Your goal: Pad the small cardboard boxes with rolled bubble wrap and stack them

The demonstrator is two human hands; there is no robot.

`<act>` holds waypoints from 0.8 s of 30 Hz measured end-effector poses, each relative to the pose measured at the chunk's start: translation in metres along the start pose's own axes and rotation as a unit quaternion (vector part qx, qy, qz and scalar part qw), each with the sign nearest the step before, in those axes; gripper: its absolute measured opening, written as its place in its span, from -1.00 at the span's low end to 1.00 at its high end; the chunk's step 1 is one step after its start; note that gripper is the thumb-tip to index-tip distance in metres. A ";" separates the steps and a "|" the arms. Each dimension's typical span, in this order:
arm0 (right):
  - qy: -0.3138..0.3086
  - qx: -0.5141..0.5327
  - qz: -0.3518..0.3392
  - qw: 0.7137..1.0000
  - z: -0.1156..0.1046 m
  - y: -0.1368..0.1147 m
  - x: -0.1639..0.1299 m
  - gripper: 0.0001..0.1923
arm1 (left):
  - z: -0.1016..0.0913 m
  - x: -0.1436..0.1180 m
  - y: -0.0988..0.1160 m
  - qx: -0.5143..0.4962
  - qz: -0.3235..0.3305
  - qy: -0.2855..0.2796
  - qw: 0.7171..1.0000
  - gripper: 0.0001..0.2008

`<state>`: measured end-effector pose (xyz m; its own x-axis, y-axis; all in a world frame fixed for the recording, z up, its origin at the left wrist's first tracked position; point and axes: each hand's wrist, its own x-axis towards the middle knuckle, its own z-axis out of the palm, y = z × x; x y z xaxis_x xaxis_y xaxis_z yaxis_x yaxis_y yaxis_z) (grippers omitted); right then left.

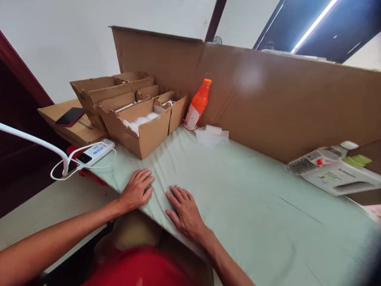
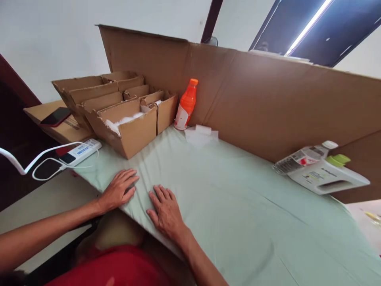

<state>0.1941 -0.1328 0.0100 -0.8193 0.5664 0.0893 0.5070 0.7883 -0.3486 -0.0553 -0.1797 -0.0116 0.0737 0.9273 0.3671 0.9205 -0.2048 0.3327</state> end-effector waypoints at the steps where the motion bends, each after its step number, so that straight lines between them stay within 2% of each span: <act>1: 0.005 0.024 0.002 1.000 0.000 0.000 0.000 -0.45 | -0.001 0.000 0.000 -0.002 -0.001 -0.005 1.000 -0.61; 4: 0.047 0.181 0.025 0.982 -0.001 0.007 0.002 -0.50 | -0.003 0.001 -0.002 -0.007 -0.006 -0.016 1.000 -0.61; 6: 0.066 0.312 0.053 0.946 -0.004 0.015 0.005 -0.56 | -0.004 0.001 -0.003 -0.008 -0.009 -0.021 1.000 -0.60; 8: 0.063 0.393 0.082 0.914 -0.009 0.023 0.007 -0.59 | -0.005 0.002 -0.004 -0.008 -0.011 -0.026 1.000 -0.59; 12: 0.057 0.454 0.124 0.880 -0.019 0.034 0.009 -0.58 | -0.006 0.002 -0.006 -0.004 -0.012 -0.030 0.999 -0.58; 16: 0.077 0.492 0.148 0.854 -0.017 0.036 0.010 -0.60 | -0.005 0.002 -0.007 0.005 -0.011 -0.027 1.000 -0.59; 20: 0.102 0.507 0.162 0.840 -0.013 0.035 0.013 -0.62 | -0.004 0.002 -0.008 0.013 -0.007 -0.024 1.000 -0.60; 24: 0.112 0.506 0.169 0.839 -0.011 0.034 0.016 -0.61 | -0.003 0.001 -0.009 0.016 -0.007 -0.024 1.000 -0.65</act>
<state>0.2008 -0.0946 0.0100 -0.5459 0.8368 -0.0409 0.1213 0.0306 -0.9921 -0.0649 -0.1780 -0.0113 0.0793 0.9442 0.3197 0.9330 -0.1832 0.3097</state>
